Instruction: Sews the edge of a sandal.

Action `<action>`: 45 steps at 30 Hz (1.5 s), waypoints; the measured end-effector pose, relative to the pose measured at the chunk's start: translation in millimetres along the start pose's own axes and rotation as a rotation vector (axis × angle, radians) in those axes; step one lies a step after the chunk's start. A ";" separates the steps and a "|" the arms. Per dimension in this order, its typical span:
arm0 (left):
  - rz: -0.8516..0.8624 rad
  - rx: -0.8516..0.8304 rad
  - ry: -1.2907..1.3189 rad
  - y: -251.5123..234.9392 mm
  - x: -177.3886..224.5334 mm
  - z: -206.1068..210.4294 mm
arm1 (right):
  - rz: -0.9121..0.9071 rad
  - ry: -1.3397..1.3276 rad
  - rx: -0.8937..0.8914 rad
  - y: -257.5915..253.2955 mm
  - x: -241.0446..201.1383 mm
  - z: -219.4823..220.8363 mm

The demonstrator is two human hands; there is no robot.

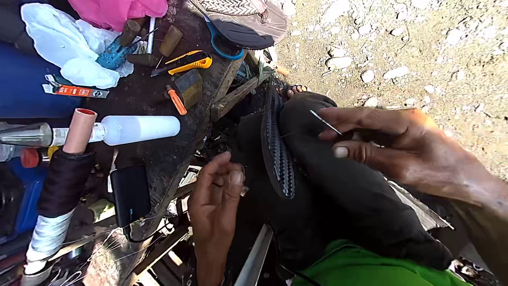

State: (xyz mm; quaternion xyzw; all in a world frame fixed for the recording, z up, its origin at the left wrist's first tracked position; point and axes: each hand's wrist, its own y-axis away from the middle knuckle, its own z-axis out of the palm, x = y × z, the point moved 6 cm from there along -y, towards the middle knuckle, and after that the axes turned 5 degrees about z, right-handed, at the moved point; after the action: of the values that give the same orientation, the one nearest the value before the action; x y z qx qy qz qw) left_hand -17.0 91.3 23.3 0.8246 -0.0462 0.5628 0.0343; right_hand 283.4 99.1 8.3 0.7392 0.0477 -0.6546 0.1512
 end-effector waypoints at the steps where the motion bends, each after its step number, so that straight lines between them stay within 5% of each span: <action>1: 0.033 -0.040 0.072 0.3 13.4 16.7 | -0.038 -0.083 -0.042 -1.2 -0.1 14.1; 8: 0.045 -0.026 0.240 3.7 17.5 44.3 | -0.110 -0.007 -0.111 -13.6 4.2 64.7; 24: 0.092 0.000 0.249 12.2 11.1 47.1 | 0.047 -0.167 -0.300 -23.3 2.2 58.6; 32: 0.207 0.045 0.120 7.4 13.6 62.6 | -0.104 0.624 -0.314 -36.2 -40.3 38.6; 38: 0.229 0.124 0.122 6.6 12.3 70.2 | -0.191 0.737 -0.340 -45.9 -51.5 42.7; 42: 0.136 -0.032 0.244 3.0 10.1 59.1 | -0.259 0.684 -0.350 -41.8 -46.0 37.8; 45: -0.121 -0.157 0.479 -8.2 -0.3 48.4 | -0.263 0.725 -0.317 -35.8 -41.7 36.6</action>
State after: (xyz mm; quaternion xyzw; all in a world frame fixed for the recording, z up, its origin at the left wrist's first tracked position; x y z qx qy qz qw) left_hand 28.6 94.2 5.4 0.6637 -0.0308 0.7338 0.1416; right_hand 233.1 128.0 40.0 0.8770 0.2920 -0.3502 0.1515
